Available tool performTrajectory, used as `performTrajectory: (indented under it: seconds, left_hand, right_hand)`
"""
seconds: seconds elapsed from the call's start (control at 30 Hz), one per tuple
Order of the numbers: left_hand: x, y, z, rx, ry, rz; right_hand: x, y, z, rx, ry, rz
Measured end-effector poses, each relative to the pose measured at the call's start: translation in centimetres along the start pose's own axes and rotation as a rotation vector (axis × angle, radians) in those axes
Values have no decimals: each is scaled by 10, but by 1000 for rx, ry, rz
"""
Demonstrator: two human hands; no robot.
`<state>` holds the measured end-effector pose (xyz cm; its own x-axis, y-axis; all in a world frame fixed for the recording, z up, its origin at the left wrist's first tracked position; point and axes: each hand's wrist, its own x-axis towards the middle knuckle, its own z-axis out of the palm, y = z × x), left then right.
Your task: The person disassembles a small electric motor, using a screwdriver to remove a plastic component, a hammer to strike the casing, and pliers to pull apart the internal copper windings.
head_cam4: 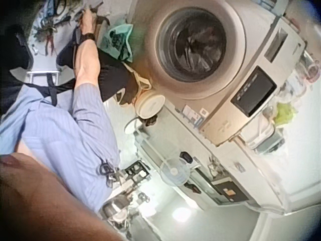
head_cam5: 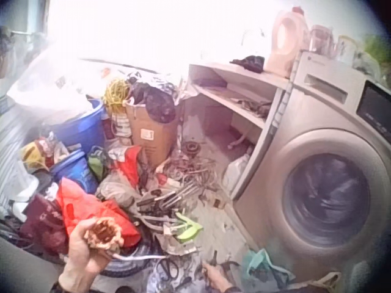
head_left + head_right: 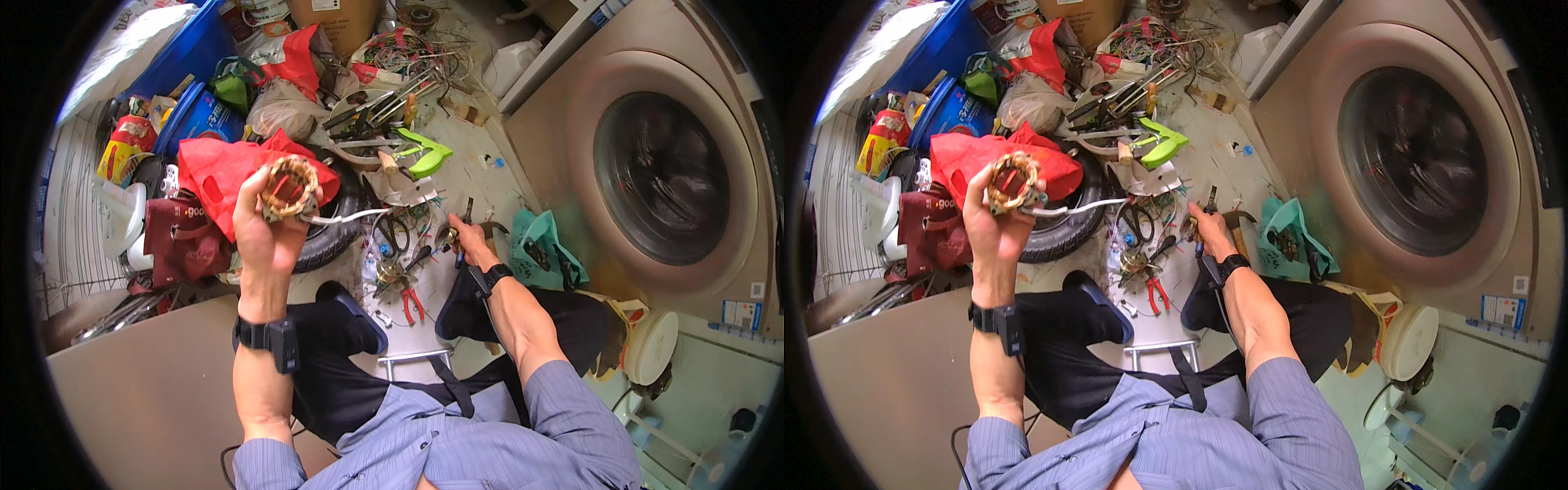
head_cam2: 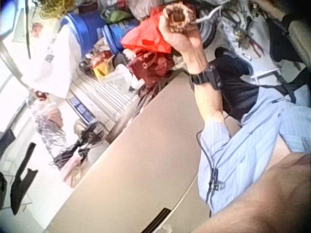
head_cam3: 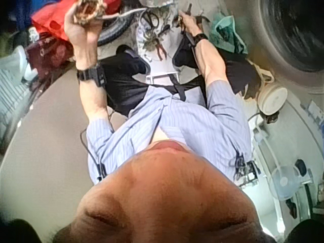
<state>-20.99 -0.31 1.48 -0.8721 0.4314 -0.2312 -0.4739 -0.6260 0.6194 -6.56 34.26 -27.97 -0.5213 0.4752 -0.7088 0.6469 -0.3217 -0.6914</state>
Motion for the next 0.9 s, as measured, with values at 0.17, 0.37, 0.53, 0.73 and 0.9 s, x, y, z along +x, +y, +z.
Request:
performTrajectory:
  seconds: [0.17,0.37,0.53,0.73,0.9]
  left_hand:
    - [-5,-5,12,161,185,18]
    - [3,-19,30,275,159,-19]
    - [2,-18,31,232,142,-50]
    - [3,-17,34,233,278,-41]
    - [-2,-13,23,68,255,-44]
  right_hand:
    - [33,-59,33,99,-16,-97]
    - [106,-118,36,-17,27,-186]
    - [105,-139,43,-99,-19,-208]
    - [95,-142,45,-179,12,-183]
    - [107,-124,50,-61,86,-251]
